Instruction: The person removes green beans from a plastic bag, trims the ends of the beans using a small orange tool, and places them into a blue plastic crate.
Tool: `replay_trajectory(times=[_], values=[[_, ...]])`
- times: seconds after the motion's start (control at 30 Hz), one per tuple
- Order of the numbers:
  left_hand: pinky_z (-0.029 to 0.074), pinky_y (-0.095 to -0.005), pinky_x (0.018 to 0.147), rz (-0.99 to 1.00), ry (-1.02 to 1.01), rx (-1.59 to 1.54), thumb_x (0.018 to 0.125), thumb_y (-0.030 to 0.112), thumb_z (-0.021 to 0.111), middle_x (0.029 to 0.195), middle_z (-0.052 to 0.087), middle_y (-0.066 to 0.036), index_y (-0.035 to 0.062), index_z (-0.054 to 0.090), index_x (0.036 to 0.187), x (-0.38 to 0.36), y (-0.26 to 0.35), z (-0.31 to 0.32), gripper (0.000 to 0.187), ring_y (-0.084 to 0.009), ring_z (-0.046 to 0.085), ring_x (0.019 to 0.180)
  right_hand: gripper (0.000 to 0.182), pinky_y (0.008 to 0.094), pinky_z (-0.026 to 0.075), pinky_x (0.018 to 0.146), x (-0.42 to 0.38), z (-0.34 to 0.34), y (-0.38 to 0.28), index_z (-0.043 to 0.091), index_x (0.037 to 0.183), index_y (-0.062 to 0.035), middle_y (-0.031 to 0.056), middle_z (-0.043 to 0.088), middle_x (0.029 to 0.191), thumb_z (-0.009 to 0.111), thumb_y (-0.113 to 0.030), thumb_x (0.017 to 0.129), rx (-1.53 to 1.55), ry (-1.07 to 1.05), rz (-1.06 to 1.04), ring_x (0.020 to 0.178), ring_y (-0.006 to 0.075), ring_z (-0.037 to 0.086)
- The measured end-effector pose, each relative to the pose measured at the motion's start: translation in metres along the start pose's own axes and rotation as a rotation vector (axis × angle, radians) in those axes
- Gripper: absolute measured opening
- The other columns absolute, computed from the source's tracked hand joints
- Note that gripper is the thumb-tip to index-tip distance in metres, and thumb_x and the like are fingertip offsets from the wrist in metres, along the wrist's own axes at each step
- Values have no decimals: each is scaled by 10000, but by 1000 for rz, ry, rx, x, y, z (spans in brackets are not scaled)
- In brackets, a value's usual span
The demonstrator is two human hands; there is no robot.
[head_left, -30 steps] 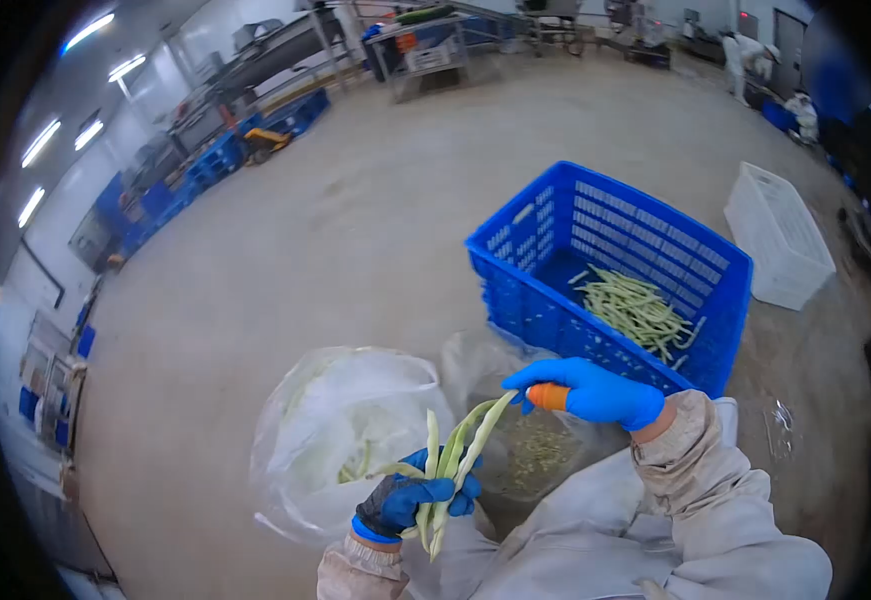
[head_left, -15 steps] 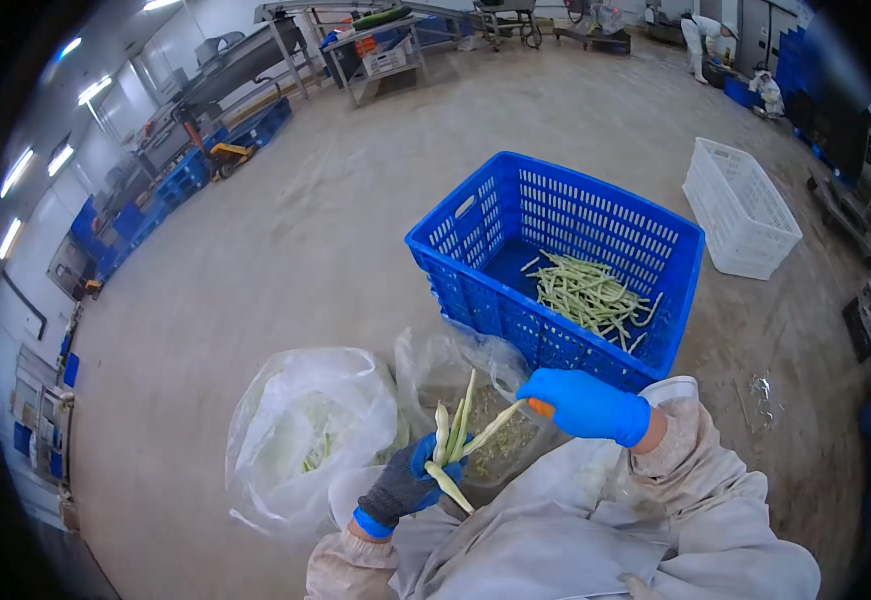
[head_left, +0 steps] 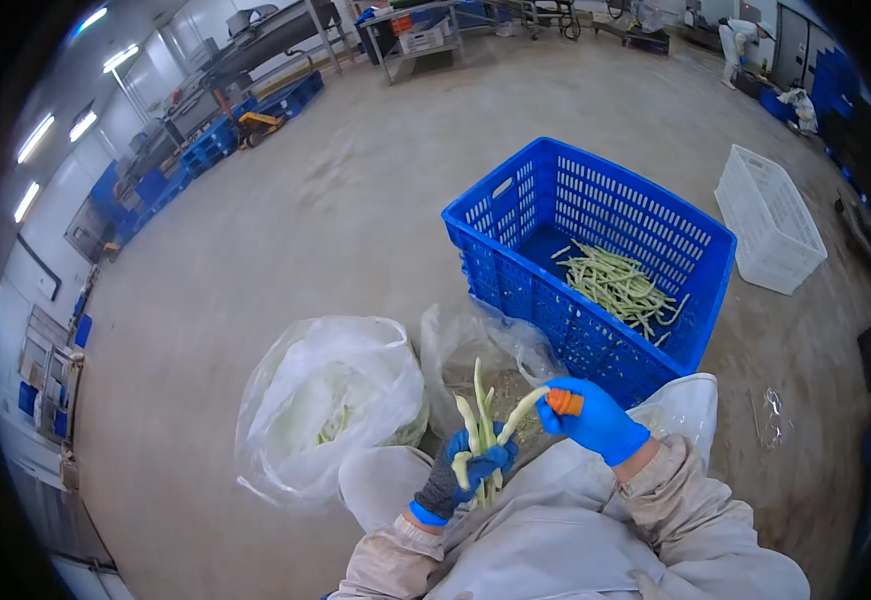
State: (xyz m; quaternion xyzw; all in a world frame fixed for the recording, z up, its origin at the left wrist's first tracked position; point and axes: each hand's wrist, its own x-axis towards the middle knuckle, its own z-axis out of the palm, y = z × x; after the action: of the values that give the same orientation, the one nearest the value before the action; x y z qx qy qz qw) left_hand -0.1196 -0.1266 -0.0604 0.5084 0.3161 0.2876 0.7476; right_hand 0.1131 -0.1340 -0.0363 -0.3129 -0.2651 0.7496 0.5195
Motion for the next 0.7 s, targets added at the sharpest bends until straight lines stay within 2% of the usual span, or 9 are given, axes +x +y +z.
replay_trajectory(times=[0.1, 0.17, 0.23, 0.3, 0.47, 0.57, 0.6, 0.63, 0.7], values=[[469, -309, 743, -88, 68, -232, 820, 146, 616, 910, 590, -88, -1, 553, 1079, -10, -3, 8, 304, -175, 568, 824, 197, 258, 432, 611, -8, -3, -3, 581, 994, 7, 53, 551, 749, 527, -160, 904, -222, -127, 63, 669, 132, 515], [470, -313, 750, -42, -191, -209, 823, 172, 620, 918, 599, -101, -19, 544, 1101, -11, 4, 12, 346, -178, 573, 839, 194, 263, 431, 601, -5, -8, 3, 588, 975, 10, 57, 554, 750, 533, -160, 900, -175, -183, 93, 664, 136, 520], [468, -314, 758, -102, -193, -170, 827, 196, 621, 922, 604, -109, -33, 540, 1111, -15, 11, 19, 374, -186, 576, 842, 192, 268, 429, 591, -6, -8, 11, 595, 957, 13, 61, 558, 752, 540, -161, 896, -123, -246, 124, 659, 140, 525], [471, -290, 757, -20, -203, -155, 843, 177, 590, 904, 601, -77, -28, 542, 1091, -13, 11, 20, 325, -158, 576, 827, 187, 277, 433, 581, -13, -6, 22, 609, 925, 11, 71, 576, 775, 544, -161, 895, -447, -189, 326, 645, 142, 535], [478, -304, 772, -33, 97, -217, 849, 132, 552, 900, 607, -106, -36, 531, 1114, -1, -5, 4, 315, -170, 583, 832, 240, 242, 442, 562, -26, -1, 14, 633, 1057, -25, 56, 605, 805, 551, -156, 873, -585, -187, 310, 643, 114, 532], [478, -310, 796, -91, 128, -286, 848, 108, 544, 917, 605, -110, -30, 517, 1139, 6, -12, 20, 323, -175, 586, 846, 174, 259, 450, 554, -21, 3, 17, 653, 954, -11, 68, 615, 778, 572, -128, 853, -749, -112, 158, 657, 111, 559], [492, -315, 788, -85, 95, -271, 862, 83, 523, 968, 604, -123, -25, 506, 1154, 10, -23, 24, 311, -196, 595, 888, 130, 321, 463, 547, -18, 2, 25, 662, 855, -32, 97, 628, 724, 572, -113, 806, -924, -82, -67, 632, 173, 587], [506, -321, 780, -82, 62, -254, 876, 58, 502, 1018, 604, -136, -20, 496, 1169, 11, -35, 23, 303, -217, 603, 931, 130, 321, 463, 547, -22, 0, 27, 662, 855, -32, 97, 628, 724, 572, -113, 806, -924, -78, -64, 632, 173, 587], [508, -330, 799, -66, 78, -236, 872, 61, 509, 1017, 600, -134, -15, 492, 1175, 14, -48, 13, 313, -214, 604, 921, 93, 390, 462, 547, -26, -4, 33, 636, 743, -61, 124, 620, 679, 557, -111, 747, -1798, -333, -160, 628, 266, 600]])
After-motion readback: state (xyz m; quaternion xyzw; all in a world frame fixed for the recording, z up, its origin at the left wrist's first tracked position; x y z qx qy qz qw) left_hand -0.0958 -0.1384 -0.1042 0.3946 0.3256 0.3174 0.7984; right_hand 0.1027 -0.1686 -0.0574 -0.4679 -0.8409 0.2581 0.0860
